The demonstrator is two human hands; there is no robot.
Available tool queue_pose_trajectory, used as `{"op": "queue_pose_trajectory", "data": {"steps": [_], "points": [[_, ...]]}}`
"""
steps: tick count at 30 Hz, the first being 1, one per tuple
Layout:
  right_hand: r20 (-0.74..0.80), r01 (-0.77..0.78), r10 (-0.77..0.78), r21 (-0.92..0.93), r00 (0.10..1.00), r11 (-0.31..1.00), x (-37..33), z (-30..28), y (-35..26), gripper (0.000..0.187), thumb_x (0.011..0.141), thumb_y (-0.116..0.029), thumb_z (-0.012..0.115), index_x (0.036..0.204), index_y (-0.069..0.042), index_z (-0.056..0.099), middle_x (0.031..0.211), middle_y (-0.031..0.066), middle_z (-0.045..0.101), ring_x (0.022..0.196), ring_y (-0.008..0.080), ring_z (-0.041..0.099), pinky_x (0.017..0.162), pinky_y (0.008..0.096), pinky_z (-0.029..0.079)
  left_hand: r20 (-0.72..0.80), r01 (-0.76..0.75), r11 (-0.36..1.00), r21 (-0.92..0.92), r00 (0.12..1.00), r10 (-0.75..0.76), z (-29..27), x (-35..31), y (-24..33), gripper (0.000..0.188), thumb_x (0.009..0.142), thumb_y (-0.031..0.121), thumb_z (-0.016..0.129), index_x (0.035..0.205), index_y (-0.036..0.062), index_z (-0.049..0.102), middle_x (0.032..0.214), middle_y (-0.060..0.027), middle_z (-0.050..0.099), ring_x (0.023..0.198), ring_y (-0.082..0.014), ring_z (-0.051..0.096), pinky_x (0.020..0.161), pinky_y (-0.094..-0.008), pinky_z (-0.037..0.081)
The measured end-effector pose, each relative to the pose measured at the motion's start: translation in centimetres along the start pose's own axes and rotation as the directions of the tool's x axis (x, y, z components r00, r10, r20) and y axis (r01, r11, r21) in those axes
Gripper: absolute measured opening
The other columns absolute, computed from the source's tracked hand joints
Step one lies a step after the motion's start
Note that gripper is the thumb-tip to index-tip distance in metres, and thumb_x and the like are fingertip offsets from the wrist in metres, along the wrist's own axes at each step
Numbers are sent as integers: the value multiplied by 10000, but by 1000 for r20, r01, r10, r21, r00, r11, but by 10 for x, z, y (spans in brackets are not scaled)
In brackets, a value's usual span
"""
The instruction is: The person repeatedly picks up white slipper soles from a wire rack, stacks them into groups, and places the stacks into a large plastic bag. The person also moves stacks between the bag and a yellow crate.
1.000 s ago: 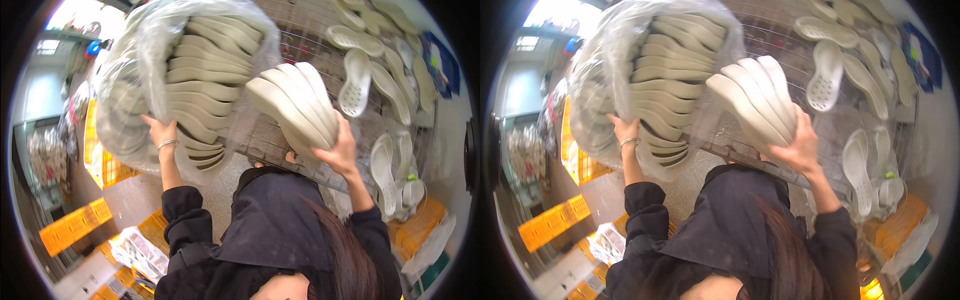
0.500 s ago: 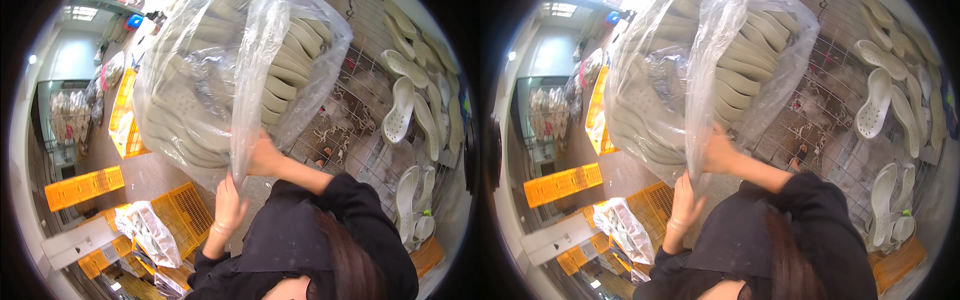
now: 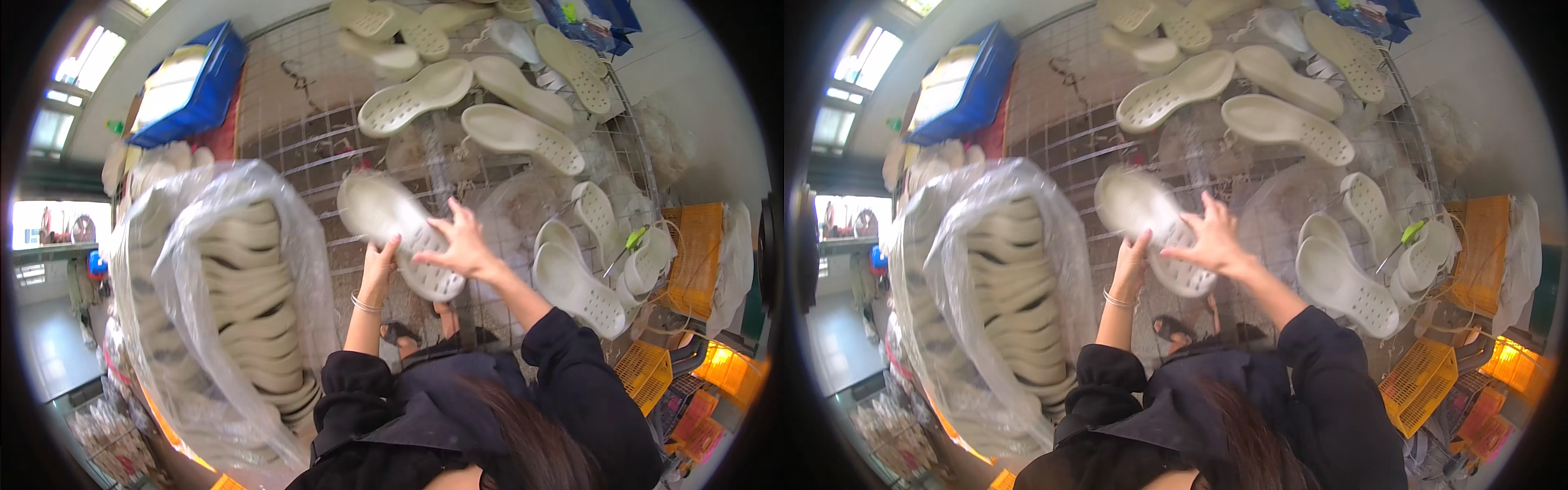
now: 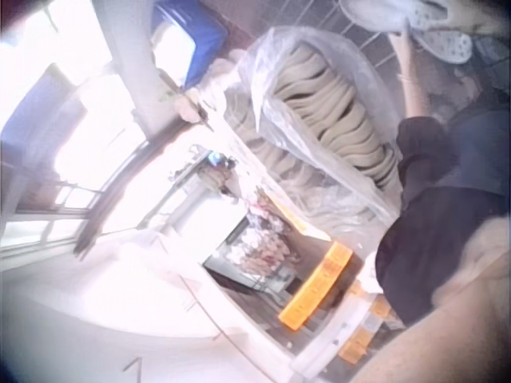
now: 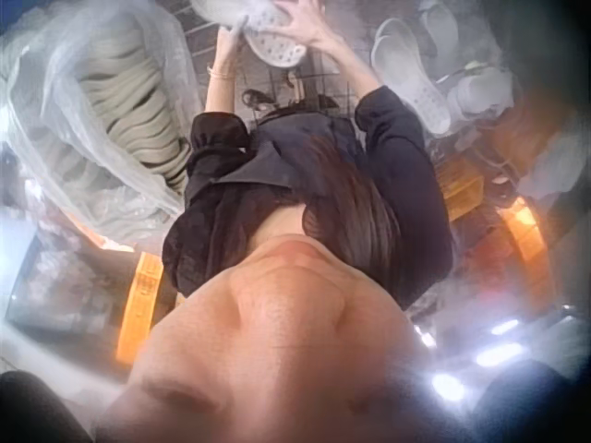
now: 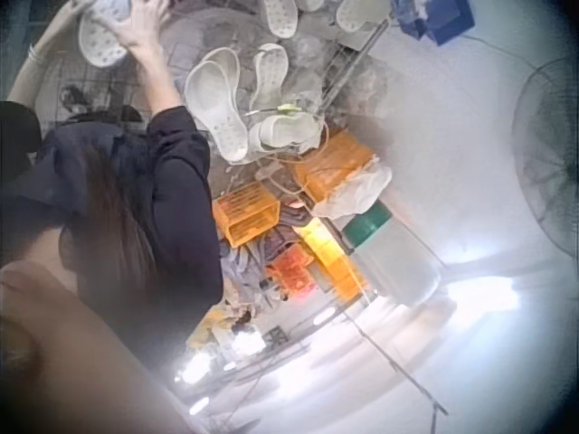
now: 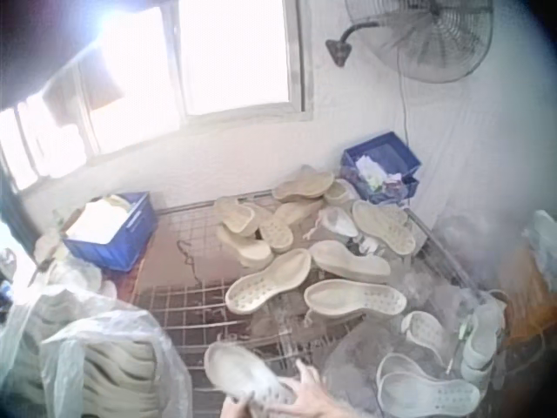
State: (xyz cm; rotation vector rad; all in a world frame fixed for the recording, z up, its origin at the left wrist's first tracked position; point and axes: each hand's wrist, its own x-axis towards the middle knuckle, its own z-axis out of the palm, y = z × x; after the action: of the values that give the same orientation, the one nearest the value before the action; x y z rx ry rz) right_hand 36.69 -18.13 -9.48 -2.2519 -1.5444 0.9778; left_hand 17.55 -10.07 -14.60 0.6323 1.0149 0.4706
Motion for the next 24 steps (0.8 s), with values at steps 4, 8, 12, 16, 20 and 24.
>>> {"op": "queue_pose_trajectory", "data": {"steps": [4, 8, 12, 16, 20, 24], "points": [[-667, -329, -52, -432, 743, 840, 79, -123, 131, 511, 666, -109, 746, 1159, -111, 612, 1067, 143, 546, 995, 316, 527, 847, 469, 430, -95, -180, 971, 157, 976, 197, 35, 42, -23, 495, 865, 92, 608, 1298, -18, 392, 1199, -106, 530, 1069, -191, 531, 919, -338, 452], [-382, 172, -186, -71, 905, 983, 85, -147, 146, 294, 727, -114, 682, 1020, -99, 701, 897, 140, 590, 851, 323, 590, 787, 414, 492, -125, -154, 971, 181, 976, 178, 64, 43, -36, 495, 934, 155, 562, 1372, 34, 365, 1266, -91, 518, 1107, -205, 528, 963, -356, 434], [72, 404, -435, 263, 898, 876, 100, -133, 80, 308, 779, -238, 720, 1023, -51, 696, 880, 153, 605, 844, 315, 616, 778, 409, 504, 170, -107, 944, -312, 971, 166, 69, 40, -24, 633, 964, 412, 514, 1409, 3, 325, 1320, -127, 499, 1217, -227, 503, 1012, -386, 434], [-391, 381, -519, -379, 760, 843, 216, -159, 51, 397, 703, -106, 743, 1063, -38, 591, 995, 164, 566, 913, 334, 584, 777, 434, 502, -16, -12, 1000, 3, 1000, 13, 68, 27, -14, 706, 808, 347, 678, 1339, -28, 401, 1167, -135, 593, 1009, -237, 625, 849, -362, 540], [110, 771, -764, -140, 636, 622, 282, -135, 42, 221, 737, -33, 638, 957, -59, 642, 980, 149, 586, 914, 330, 589, 818, 426, 498, 124, 59, 968, 243, 988, -91, 86, 13, -21, 637, 830, 193, 697, 1350, -19, 397, 1219, -99, 551, 1112, -188, 528, 963, -329, 432], [165, 872, -862, 20, 479, 489, 323, -124, 22, 323, 754, -291, 720, 972, -58, 664, 1042, 163, 590, 1025, 292, 574, 883, 430, 473, 608, -231, 716, 659, 724, -326, 106, 13, -3, 744, 891, 356, 658, 1403, -44, 295, 1258, -195, 516, 1214, -260, 495, 1019, -353, 406]]}}
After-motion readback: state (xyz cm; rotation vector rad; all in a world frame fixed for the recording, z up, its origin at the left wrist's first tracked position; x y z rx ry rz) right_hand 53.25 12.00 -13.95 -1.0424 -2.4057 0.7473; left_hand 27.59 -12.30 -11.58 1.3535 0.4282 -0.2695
